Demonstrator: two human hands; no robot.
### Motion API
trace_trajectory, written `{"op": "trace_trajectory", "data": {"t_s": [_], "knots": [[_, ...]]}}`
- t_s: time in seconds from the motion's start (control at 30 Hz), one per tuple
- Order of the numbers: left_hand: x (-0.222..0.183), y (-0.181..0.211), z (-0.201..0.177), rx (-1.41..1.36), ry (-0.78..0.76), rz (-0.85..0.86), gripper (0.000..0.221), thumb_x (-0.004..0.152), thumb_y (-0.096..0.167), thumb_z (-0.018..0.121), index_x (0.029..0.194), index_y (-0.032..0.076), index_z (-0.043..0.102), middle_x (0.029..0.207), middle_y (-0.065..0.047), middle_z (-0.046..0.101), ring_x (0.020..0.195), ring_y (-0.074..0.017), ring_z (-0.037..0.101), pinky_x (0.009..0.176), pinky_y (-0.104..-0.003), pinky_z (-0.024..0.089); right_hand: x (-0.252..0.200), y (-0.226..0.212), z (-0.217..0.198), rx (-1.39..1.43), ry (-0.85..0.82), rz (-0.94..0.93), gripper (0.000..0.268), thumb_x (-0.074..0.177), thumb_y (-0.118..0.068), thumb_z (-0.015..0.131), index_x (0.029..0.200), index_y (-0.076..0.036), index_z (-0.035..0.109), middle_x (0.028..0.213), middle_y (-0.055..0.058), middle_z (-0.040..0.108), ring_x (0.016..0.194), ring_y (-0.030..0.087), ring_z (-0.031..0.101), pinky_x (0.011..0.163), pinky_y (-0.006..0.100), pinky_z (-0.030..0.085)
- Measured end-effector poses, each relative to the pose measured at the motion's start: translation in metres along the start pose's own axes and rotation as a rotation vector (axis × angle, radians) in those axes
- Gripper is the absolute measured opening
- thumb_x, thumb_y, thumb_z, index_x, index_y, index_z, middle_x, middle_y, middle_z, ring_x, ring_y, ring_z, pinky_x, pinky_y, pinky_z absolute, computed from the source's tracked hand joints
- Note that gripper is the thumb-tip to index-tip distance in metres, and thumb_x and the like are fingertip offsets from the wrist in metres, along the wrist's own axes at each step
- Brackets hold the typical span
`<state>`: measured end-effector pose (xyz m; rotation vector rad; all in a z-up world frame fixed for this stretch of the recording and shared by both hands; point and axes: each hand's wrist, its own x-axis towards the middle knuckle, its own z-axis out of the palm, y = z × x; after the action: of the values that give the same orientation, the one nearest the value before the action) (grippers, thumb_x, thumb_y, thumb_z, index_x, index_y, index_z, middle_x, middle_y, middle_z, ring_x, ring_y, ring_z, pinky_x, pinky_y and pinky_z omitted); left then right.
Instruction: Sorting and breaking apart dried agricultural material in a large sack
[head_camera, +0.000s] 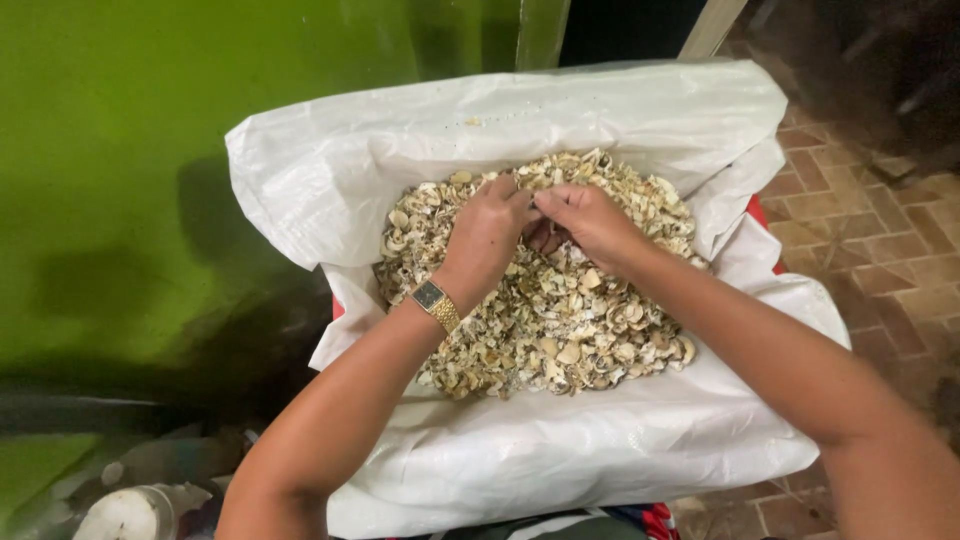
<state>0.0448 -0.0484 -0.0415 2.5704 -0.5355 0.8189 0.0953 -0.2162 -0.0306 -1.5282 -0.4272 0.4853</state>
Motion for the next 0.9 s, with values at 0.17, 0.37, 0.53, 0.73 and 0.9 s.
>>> {"op": "trace_trajectory", "data": {"t_s": [0.17, 0.37, 0.53, 0.73, 0.9], "knots": [[-0.002, -0.001, 0.004, 0.046, 0.036, 0.038, 0.019, 0.086, 0.018, 0.072, 0.077, 0.004, 0.061, 0.074, -0.006, 0.049, 0.065, -0.0279, 0.061, 0.054, -0.037, 0.055, -0.008, -0.009, 0.007, 0.016, -0.02, 0.024, 0.033, 0.097, -0.032, 0.055, 0.089, -0.001, 0.063, 0.075, 0.01, 0.066, 0.058, 0.018, 0.066, 0.048, 0.028, 0.053], [0.001, 0.005, 0.002, 0.048, 0.053, 0.012, 0.022, 0.088, 0.013, 0.073, 0.072, 0.003, 0.062, 0.07, -0.005, 0.053, 0.06, -0.0213, 0.058, 0.049, -0.027, 0.053, -0.009, -0.027, 0.01, -0.003, -0.026, 0.196, 0.023, 0.098, -0.024, 0.055, 0.088, -0.005, 0.063, 0.073, 0.008, 0.065, 0.058, 0.014, 0.063, 0.051, 0.022, 0.053], [-0.002, 0.017, -0.008, -0.152, -0.078, -0.109, 0.011, 0.086, -0.01, 0.071, 0.093, -0.007, 0.062, 0.083, -0.014, 0.061, 0.065, -0.0196, 0.063, 0.051, -0.021, 0.06, -0.008, -0.038, 0.015, -0.113, 0.037, 0.344, 0.013, 0.098, -0.007, 0.058, 0.086, -0.006, 0.061, 0.073, 0.006, 0.064, 0.058, 0.009, 0.058, 0.054, 0.015, 0.051], [0.002, 0.011, -0.019, -0.163, -0.077, -0.081, 0.01, 0.092, -0.001, 0.068, 0.082, -0.001, 0.07, 0.07, -0.008, 0.064, 0.054, -0.0134, 0.063, 0.041, -0.014, 0.057, -0.016, -0.042, 0.021, -0.369, -0.053, 0.251, 0.022, 0.103, -0.014, 0.051, 0.084, -0.008, 0.059, 0.069, 0.003, 0.061, 0.058, 0.009, 0.056, 0.056, 0.015, 0.049], [-0.001, 0.003, -0.006, 0.007, 0.049, -0.062, 0.021, 0.083, -0.013, 0.069, 0.069, 0.002, 0.064, 0.067, -0.006, 0.061, 0.048, -0.0109, 0.056, 0.037, -0.017, 0.05, -0.024, -0.059, 0.031, -0.404, -0.038, 0.372, 0.031, 0.104, -0.027, 0.04, 0.084, -0.013, 0.058, 0.079, 0.002, 0.063, 0.078, 0.012, 0.061, 0.085, 0.029, 0.052]]}}
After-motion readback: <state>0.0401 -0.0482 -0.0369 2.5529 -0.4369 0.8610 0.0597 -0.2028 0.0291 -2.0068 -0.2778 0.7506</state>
